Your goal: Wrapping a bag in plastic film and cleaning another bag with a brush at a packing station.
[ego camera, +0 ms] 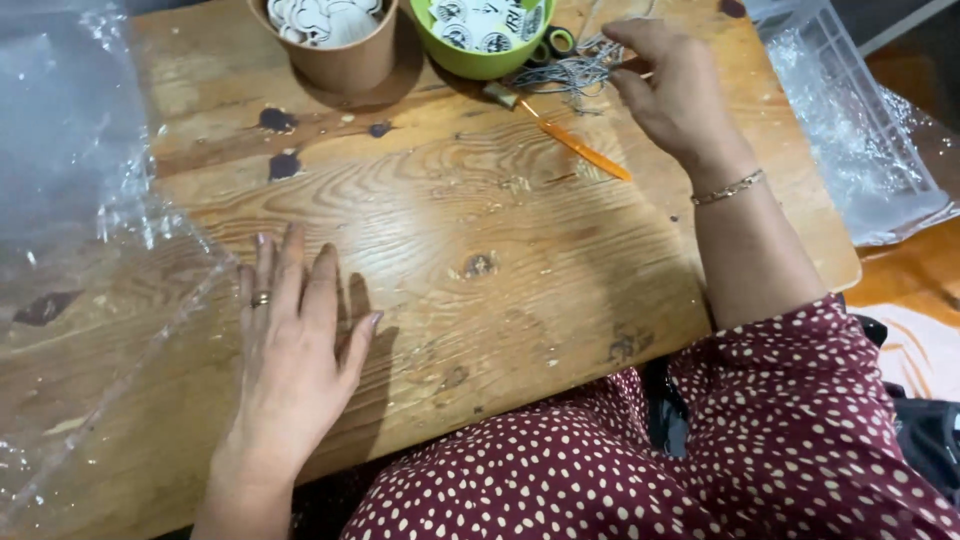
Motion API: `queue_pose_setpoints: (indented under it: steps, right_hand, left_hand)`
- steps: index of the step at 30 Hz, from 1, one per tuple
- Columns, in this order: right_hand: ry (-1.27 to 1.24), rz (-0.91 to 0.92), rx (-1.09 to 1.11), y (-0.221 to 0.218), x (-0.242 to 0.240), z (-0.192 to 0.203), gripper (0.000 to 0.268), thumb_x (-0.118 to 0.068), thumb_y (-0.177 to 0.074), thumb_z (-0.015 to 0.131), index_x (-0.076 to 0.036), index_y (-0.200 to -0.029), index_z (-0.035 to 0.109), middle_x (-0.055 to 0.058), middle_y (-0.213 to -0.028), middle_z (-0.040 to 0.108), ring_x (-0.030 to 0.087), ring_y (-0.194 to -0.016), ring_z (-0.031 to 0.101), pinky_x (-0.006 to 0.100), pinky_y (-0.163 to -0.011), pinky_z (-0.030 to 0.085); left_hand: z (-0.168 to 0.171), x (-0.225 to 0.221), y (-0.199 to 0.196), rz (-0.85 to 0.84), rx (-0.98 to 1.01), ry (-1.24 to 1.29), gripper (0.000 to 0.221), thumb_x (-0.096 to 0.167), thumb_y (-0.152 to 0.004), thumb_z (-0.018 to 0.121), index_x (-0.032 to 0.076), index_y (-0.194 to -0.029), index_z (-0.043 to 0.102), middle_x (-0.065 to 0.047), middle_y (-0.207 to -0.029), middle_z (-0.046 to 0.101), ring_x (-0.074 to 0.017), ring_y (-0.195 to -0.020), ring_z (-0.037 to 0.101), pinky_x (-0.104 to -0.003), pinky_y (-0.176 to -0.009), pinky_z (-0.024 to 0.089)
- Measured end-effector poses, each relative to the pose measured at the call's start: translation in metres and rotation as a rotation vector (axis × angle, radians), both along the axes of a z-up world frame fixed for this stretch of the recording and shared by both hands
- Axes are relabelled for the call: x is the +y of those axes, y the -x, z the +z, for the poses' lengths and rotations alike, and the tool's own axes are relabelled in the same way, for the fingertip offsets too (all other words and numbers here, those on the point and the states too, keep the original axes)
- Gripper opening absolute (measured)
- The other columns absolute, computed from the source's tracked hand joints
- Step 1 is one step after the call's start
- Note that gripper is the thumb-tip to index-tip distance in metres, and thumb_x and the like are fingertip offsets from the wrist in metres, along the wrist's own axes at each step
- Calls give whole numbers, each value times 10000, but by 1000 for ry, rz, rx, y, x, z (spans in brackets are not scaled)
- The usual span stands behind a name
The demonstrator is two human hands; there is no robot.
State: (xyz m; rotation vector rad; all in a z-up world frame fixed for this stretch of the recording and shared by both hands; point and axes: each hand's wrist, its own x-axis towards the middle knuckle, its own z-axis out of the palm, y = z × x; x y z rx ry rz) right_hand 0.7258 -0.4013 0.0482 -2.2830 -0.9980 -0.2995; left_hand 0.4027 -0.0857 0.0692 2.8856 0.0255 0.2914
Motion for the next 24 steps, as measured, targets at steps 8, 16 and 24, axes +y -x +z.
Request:
queue_pose_setpoints:
  steps: [8, 16, 24]
  right_hand:
    - [-6, -95, 6, 72, 3, 1, 243, -41, -880, 696, -5, -1110, 764, 165, -1025, 729, 336, -930, 696, 410, -834, 520]
    - [-164, -90, -63, 182, -37, 31, 133, -58, -1055, 635, 37, -1145, 656, 141, -969, 623, 267, -789, 656, 359, -655, 522]
    - [-300, -265, -38, 262, -94, 2, 105, 76, -985, 688, 67, -1084, 656, 113, -796, 606, 218, -672, 602, 315, -582, 489]
  left_hand:
    - [-19, -36, -37, -273, 118, -61, 665, 382, -932, 617, -39, -1435, 507, -262, -1553, 446, -485, -1434, 402, -633, -1147, 310]
    - [-12, -71, -66, -509, 142, -118, 642, 303, -916, 596, -27, -1456, 493, -255, -1557, 443, -501, -1442, 420, -621, -1172, 319]
    - [20, -156, -93, -859, 64, -133, 494, 240, -943, 634, -38, -1348, 587, -246, -1434, 565, -446, -1334, 554, -548, -1132, 433]
